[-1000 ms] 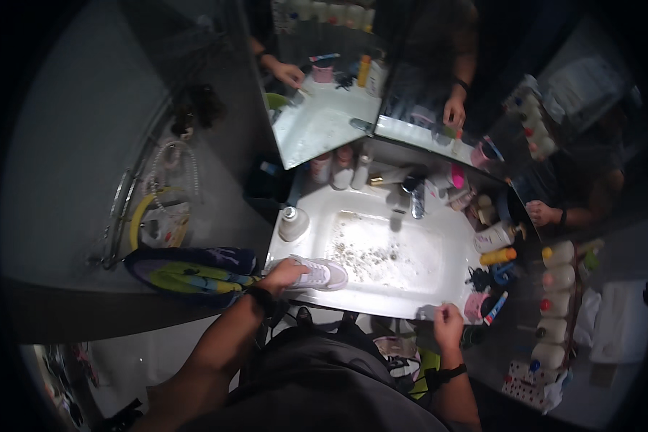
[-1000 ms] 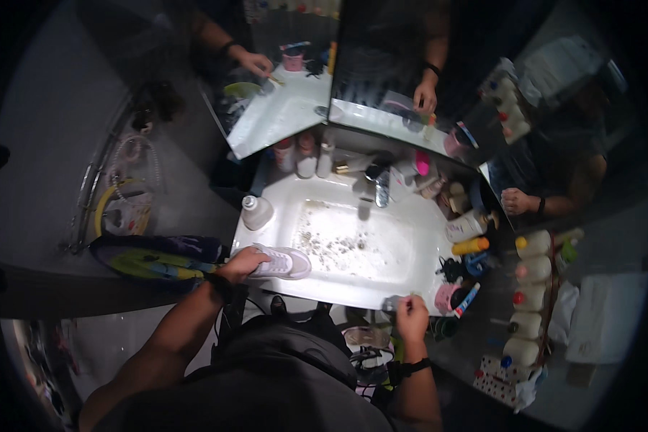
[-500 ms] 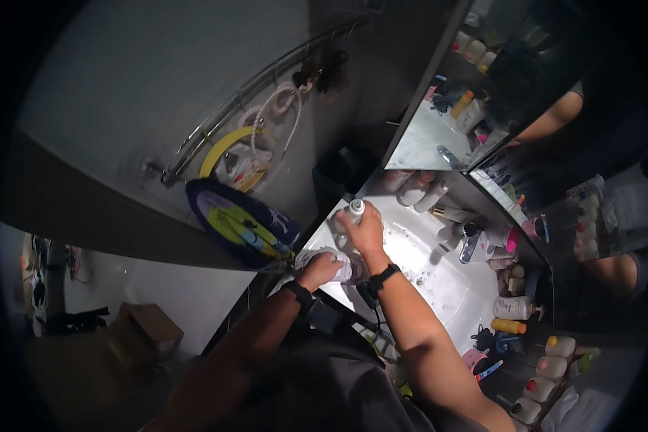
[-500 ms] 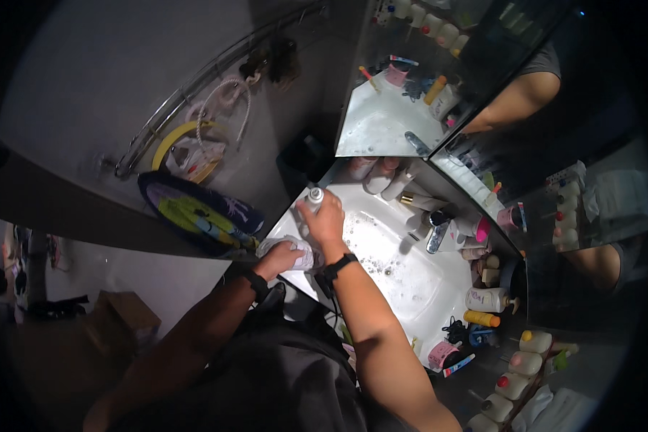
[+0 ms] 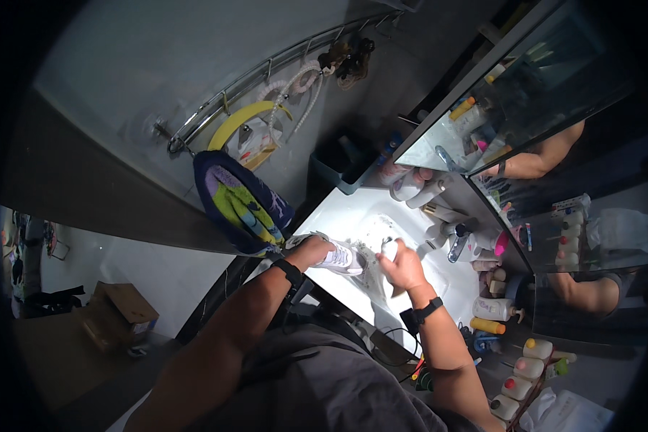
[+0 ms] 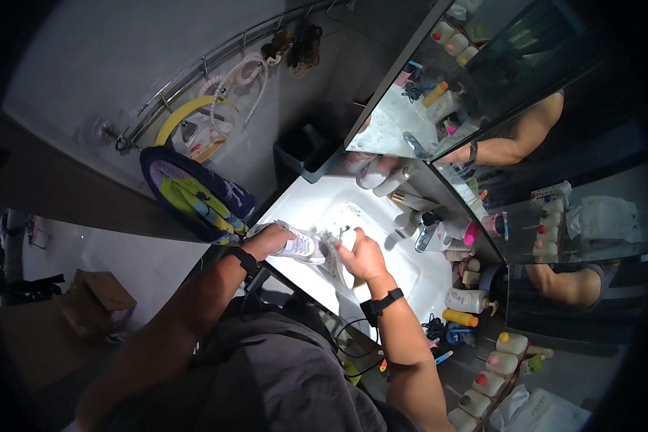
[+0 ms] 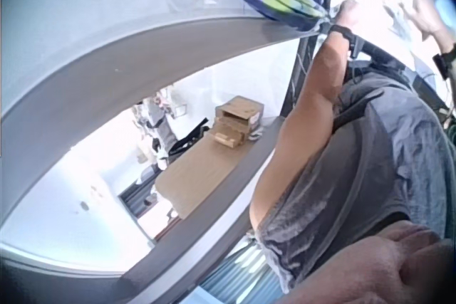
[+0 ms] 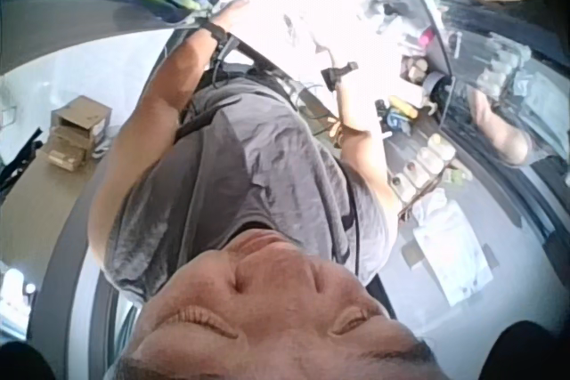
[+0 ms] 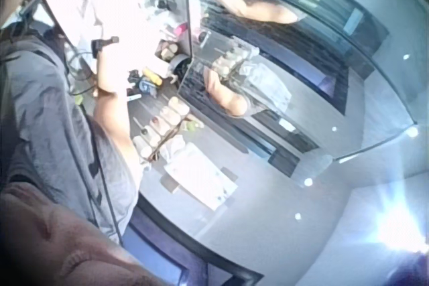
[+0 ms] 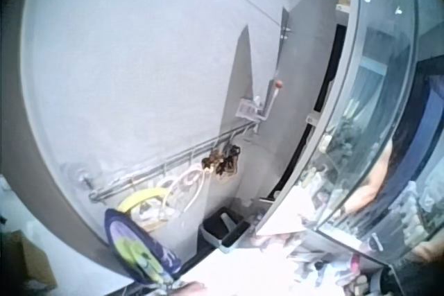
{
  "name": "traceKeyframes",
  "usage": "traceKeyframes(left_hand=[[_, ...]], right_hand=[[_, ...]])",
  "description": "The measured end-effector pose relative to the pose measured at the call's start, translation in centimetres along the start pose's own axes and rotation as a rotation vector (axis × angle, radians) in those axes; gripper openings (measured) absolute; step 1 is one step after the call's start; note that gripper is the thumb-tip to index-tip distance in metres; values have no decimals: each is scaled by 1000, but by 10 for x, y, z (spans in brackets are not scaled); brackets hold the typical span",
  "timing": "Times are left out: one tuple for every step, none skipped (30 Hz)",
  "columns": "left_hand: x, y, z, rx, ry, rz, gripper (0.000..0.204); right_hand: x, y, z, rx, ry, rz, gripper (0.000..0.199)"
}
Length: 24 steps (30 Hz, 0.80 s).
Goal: The person scrubs a white sneaker in a bathroom sink using a yellow brush and soapy water. They repeatedly scrub the upper, sides, and sole, rinse the shoe under running water, and continue scrubbing throughout the clip.
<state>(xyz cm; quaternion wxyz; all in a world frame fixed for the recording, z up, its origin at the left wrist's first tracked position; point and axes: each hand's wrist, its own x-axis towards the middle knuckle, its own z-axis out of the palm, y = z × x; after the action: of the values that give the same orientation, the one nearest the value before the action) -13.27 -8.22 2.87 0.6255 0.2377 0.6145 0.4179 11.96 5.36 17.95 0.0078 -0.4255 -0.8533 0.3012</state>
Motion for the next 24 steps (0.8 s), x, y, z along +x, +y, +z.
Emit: traceKeyframes(left_hand=[[2, -1, -1, -18, -21, -6, 40], [2, -3, -1, -34, -36, 11, 39], [1, -3, -1, -17, -15, 27, 39], [0, -2, 0, 21, 4, 30, 39], [-1, -2, 1, 77, 8, 38, 39], [-2, -1, 1, 70, 27, 33, 39], [-2, 0, 1, 81, 30, 35, 39], [-3, 1, 2, 101, 32, 39, 39], [-2, 1, 2, 106, 42, 25, 43], [-2, 1, 2, 121, 52, 13, 48], [-1, 0, 2, 154, 54, 12, 53], [0, 0, 2, 109, 60, 8, 53], [1, -1, 2, 81, 58, 14, 53], [2, -2, 2, 92, 40, 14, 53], [2, -3, 2, 70, 48, 16, 48], [3, -4, 2, 85, 40, 13, 43], [3, -4, 2, 119, 28, 15, 39], [3, -5, 2, 85, 31, 18, 38], [2, -5, 3, 73, 27, 25, 38], [2, -4, 3, 62, 23, 33, 38], [1, -3, 3, 59, 24, 39, 43], [-1, -1, 4, 56, 26, 44, 47], [-2, 0, 4, 66, 24, 34, 52], [-4, 3, 5, 60, 38, 42, 52]], right_hand=[[-9, 6, 3, -60, -73, -42, 56], [-14, 9, 10, -135, -176, 24, 58], [-20, 11, 17, -164, -230, 25, 60], [-21, 11, 25, -200, -306, 54, 60], [-23, 9, 33, -227, -347, 69, 61], [-22, 7, 40, -211, -371, 72, 61], [-21, 3, 46, -238, -416, 137, 61], [-20, -1, 51, -208, -407, 125, 62], [-18, -5, 55, -201, -405, 141, 62], [-17, -8, 56, -197, -415, 160, 62], [-16, -11, 58, -202, -416, 158, 61], [-16, -13, 58, -212, -430, 160, 60], [-16, -14, 58, -202, -430, 137, 60], [-18, -15, 58, -206, -472, 150, 59], [-19, -15, 59, -241, -491, 158, 60], [-22, -16, 60, -261, -487, 140, 60], [-24, -16, 62, -295, -498, 141, 61], [-27, -17, 64, -275, -478, 96, 60], [-28, -18, 67, -269, -471, 72, 59], [-30, -19, 69, -279, -478, 71, 58], [-30, -20, 71, -248, -435, 53, 58], [-30, -22, 72, -235, -406, 57, 58], [-29, -23, 72, -221, -378, 61, 58], [-27, -25, 71, -220, -347, 63, 58]])
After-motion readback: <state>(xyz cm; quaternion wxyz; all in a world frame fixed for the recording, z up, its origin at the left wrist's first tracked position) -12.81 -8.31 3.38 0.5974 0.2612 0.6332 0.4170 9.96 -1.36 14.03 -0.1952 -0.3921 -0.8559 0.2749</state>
